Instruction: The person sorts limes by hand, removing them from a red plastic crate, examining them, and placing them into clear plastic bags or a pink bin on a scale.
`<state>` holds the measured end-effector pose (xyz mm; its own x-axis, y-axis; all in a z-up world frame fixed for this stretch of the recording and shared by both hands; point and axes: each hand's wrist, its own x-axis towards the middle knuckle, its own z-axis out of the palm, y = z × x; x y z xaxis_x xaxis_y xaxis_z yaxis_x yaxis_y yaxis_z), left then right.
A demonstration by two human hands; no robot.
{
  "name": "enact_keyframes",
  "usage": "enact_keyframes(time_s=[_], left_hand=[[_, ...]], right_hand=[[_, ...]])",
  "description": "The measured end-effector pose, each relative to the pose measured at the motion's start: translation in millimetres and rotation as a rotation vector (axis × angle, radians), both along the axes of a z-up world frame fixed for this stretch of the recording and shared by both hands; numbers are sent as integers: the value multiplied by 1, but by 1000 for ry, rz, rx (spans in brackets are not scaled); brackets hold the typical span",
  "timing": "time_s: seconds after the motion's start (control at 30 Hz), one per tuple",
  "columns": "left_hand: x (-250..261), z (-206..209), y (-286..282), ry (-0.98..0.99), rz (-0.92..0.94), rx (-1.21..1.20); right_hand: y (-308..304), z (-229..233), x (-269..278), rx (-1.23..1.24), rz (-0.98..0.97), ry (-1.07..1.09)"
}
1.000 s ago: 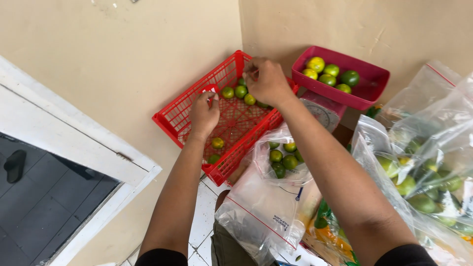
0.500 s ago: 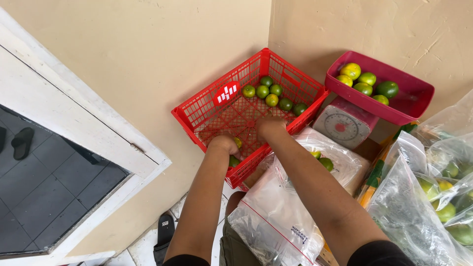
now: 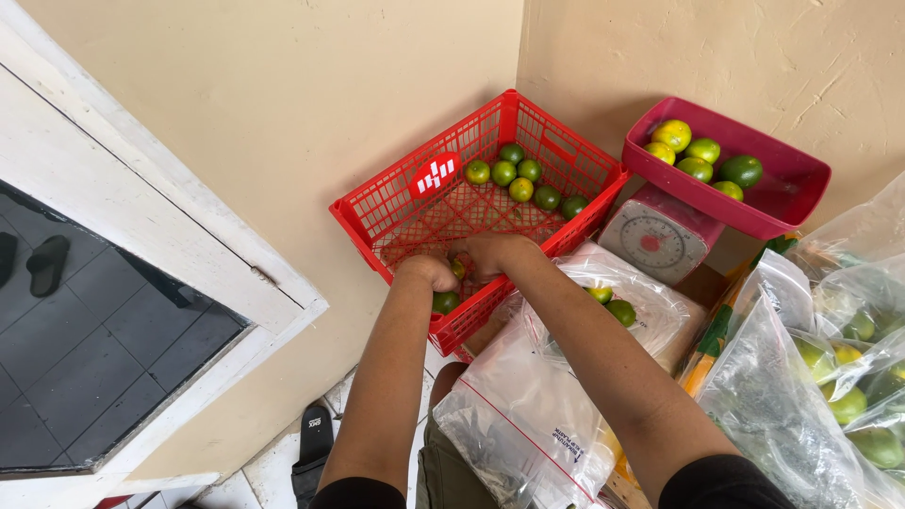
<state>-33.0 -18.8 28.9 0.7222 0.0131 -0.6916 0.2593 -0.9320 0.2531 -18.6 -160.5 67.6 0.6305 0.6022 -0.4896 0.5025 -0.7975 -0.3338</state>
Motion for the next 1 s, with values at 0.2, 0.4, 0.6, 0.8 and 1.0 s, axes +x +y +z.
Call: enact_keyframes(time_s=[0.2, 0.4, 0.6, 0.8, 1.0], left_hand=[[-27, 38, -8, -159, 141, -306], [1, -19, 7, -279, 175, -332], [-11, 5, 3, -433, 356, -354], [15, -25, 10, -498, 569, -733], [17, -13, 6, -611, 781, -958]], right_hand=[[-1, -45, 26, 30, -62, -83], [-1, -53, 32, -23, -95, -71], [-1, -42, 27, -213, -87, -64], [2, -60, 40, 131, -244, -86], [-9, -57, 57, 719, -471, -71]])
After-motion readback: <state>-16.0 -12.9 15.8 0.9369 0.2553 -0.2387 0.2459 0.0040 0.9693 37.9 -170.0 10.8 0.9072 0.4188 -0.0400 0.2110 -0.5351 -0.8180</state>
